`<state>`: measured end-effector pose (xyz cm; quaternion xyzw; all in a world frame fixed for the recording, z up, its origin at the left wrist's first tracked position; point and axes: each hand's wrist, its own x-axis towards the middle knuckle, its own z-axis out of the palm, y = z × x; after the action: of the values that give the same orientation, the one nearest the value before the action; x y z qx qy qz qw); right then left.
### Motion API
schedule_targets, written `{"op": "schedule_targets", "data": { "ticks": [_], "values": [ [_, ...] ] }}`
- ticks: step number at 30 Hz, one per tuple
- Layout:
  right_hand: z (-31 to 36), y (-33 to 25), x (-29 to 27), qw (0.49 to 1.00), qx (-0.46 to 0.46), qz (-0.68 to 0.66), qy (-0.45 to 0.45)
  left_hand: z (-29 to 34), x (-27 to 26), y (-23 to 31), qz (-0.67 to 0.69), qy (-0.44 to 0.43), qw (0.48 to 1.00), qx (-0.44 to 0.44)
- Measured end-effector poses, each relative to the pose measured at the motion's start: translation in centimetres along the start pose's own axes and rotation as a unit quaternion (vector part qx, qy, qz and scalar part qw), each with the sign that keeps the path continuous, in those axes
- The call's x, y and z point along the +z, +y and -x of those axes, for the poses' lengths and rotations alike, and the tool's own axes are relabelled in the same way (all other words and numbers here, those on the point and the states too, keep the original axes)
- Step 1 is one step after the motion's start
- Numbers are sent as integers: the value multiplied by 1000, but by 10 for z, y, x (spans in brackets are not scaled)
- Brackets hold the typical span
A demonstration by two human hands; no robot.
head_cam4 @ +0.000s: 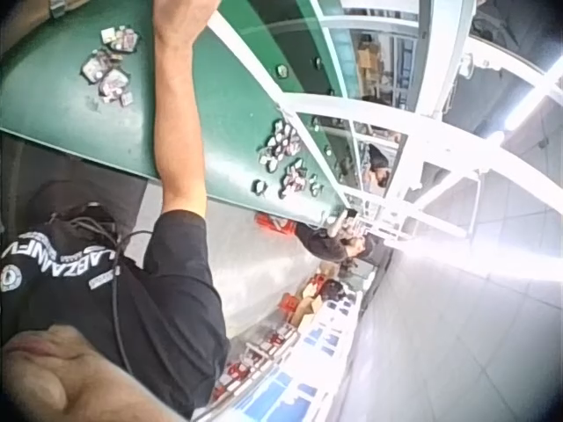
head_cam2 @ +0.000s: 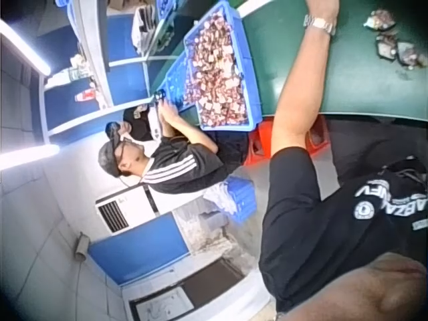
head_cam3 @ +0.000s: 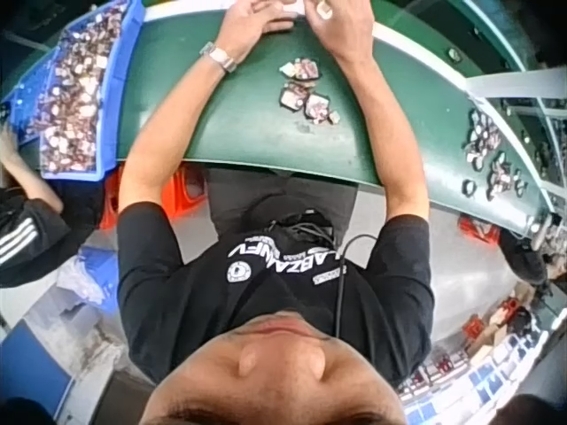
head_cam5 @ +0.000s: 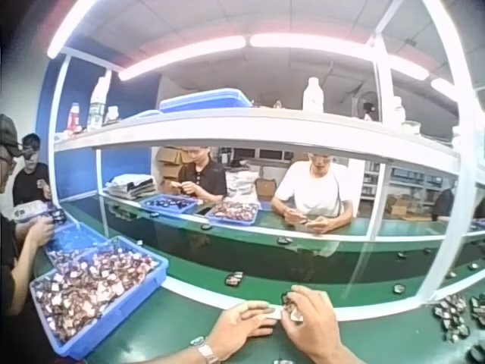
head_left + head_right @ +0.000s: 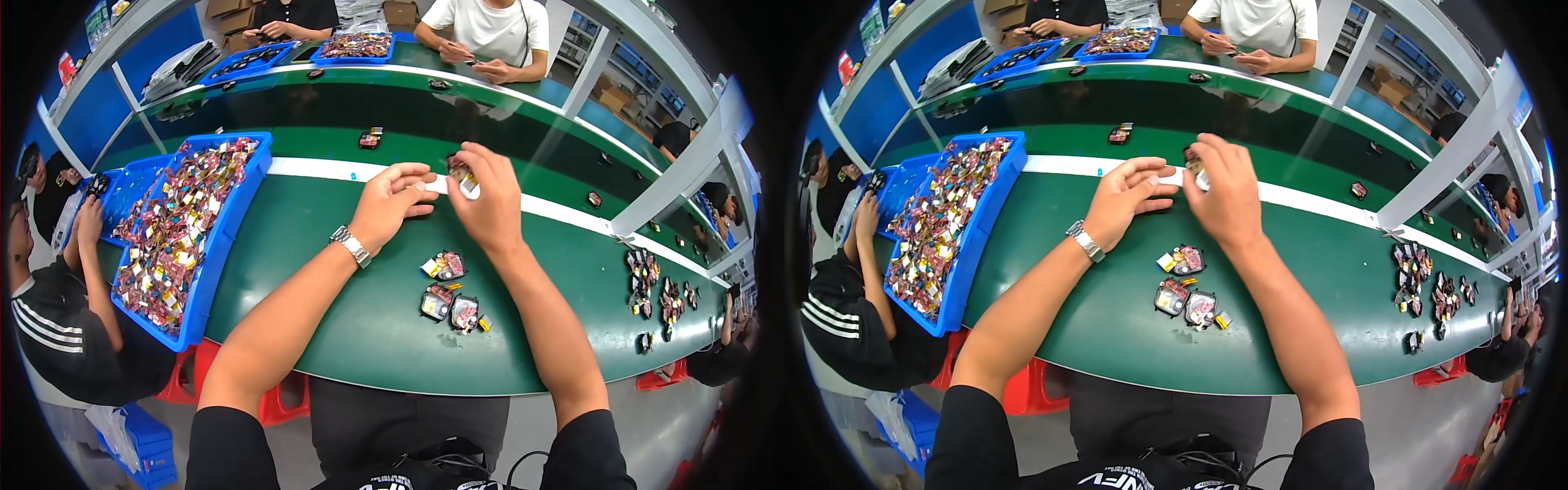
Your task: Assembling small colorful toy pieces on a factory conveyor belt.
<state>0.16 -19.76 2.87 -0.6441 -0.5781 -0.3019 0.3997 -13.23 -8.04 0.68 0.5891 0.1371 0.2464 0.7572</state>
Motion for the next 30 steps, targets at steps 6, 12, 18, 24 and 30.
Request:
{"op": "schedule_targets", "data": {
  "ticks": [6, 12, 18, 24, 30],
  "values": [
    [1, -28, -7, 998, -57, -12, 10, 0, 6, 5, 77, -33, 996, 29],
    [4, -24, -6, 997, -79, -2, 18, 1, 8, 4, 63, -22, 997, 35],
    [4, -24, -6, 995, -99, 11, 21, 2, 10, 5, 32, -9, 999, 40],
    [3, -12, -1, 999, -36, 1, 8, 3, 12, 5, 10, 24, 999, 23],
    [17, 94, -10, 970, 207, 122, -34, -10, -2, -2, -174, 39, 981, 74]
  ]
}}
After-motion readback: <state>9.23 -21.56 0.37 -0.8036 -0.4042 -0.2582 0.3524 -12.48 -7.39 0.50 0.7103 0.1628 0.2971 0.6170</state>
